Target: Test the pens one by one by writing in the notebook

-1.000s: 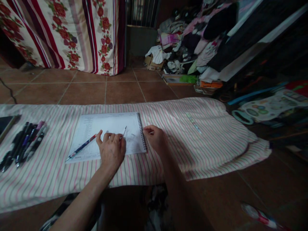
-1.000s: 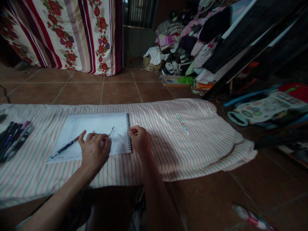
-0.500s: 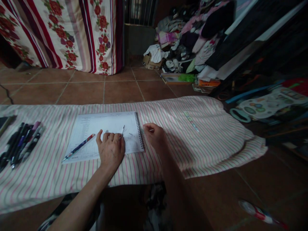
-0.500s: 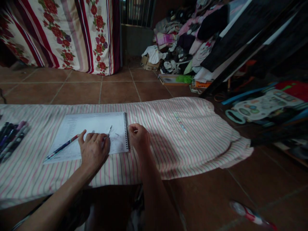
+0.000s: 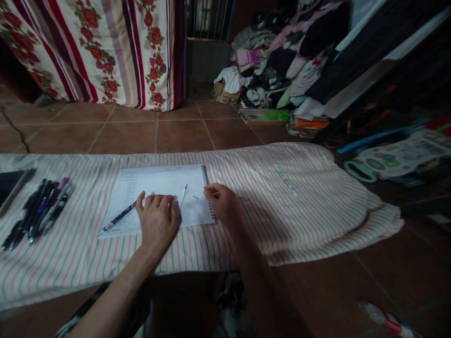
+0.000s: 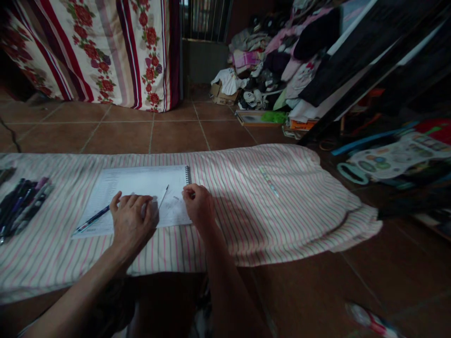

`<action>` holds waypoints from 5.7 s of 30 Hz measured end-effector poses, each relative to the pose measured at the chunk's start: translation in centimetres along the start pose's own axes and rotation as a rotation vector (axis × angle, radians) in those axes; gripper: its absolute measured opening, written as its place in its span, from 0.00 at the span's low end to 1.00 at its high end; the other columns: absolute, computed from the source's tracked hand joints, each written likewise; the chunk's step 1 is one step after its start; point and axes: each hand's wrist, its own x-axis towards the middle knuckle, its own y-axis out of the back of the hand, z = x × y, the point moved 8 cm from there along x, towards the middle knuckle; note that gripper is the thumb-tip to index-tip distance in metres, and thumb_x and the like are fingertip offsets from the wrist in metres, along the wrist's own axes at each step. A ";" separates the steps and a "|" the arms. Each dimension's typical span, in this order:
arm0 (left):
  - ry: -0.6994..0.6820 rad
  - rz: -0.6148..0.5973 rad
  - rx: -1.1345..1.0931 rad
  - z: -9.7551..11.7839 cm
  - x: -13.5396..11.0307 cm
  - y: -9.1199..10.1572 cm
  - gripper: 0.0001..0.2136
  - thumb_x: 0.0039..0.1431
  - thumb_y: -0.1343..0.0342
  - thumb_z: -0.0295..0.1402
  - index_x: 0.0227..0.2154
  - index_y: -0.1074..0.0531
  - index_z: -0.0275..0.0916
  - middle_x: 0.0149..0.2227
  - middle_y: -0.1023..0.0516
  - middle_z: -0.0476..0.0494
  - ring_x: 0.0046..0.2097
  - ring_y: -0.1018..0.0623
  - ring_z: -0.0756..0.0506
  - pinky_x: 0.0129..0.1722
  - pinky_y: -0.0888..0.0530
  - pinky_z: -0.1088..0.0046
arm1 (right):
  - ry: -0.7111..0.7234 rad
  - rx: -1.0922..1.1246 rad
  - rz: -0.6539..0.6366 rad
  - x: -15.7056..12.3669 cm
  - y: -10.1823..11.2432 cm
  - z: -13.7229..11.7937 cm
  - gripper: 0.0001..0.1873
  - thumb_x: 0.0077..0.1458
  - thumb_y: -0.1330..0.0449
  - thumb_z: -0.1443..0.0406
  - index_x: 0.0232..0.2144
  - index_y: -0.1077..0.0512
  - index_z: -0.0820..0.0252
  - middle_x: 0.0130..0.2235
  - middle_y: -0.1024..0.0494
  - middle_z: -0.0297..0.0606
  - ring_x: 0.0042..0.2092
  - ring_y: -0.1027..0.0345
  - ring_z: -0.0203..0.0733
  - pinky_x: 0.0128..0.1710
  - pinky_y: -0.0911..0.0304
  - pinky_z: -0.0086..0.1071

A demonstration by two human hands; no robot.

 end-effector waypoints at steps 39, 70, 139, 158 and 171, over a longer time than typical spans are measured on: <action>-0.140 0.104 0.058 -5.2 -2.0 4.2 0.13 0.54 0.51 0.25 0.42 0.28 0.38 0.38 0.29 0.39 0.42 0.31 0.40 0.55 0.45 0.49 | -0.057 0.780 -0.390 -2.9 -11.2 -6.8 0.09 0.49 0.43 0.64 0.32 0.28 0.62 0.25 0.22 0.36 0.29 0.25 0.41 0.32 0.28 0.34; 1.408 0.076 -2.168 -6.9 -3.3 -2.3 0.15 0.64 0.62 0.25 0.27 0.33 0.29 0.23 0.28 0.44 0.23 0.26 0.54 0.23 0.26 0.83 | 0.162 0.856 -0.381 -4.0 -8.3 -9.4 0.11 0.50 0.41 0.65 0.39 0.27 0.57 0.37 0.21 0.36 0.34 0.25 0.36 0.36 0.29 0.29; 0.170 0.038 -0.562 -3.3 -1.6 3.3 0.13 0.49 0.41 0.35 0.40 0.26 0.43 0.36 0.24 0.42 0.39 0.28 0.41 0.41 0.34 0.66 | 0.274 0.493 -0.113 -2.6 -3.0 -8.3 0.02 0.48 0.43 0.66 0.25 0.34 0.58 0.24 0.26 0.31 0.25 0.31 0.33 0.26 0.36 0.25; 0.748 -0.152 -0.714 -8.2 -3.4 0.1 0.21 0.49 0.48 0.48 0.37 0.25 0.35 0.26 0.22 0.44 0.31 0.23 0.43 0.32 0.29 0.69 | 0.044 0.026 0.198 0.4 0.0 -2.2 0.07 0.49 0.45 0.65 0.32 0.29 0.60 0.31 0.26 0.36 0.29 0.32 0.36 0.32 0.39 0.28; 0.670 -0.115 -0.619 -7.6 -2.4 -1.6 0.18 0.53 0.49 0.43 0.40 0.26 0.37 0.31 0.23 0.42 0.32 0.25 0.44 0.32 0.31 0.68 | 0.055 -0.338 -0.077 -0.9 -4.4 -4.0 0.08 0.51 0.42 0.60 0.26 0.28 0.58 0.27 0.25 0.33 0.30 0.33 0.36 0.29 0.48 0.28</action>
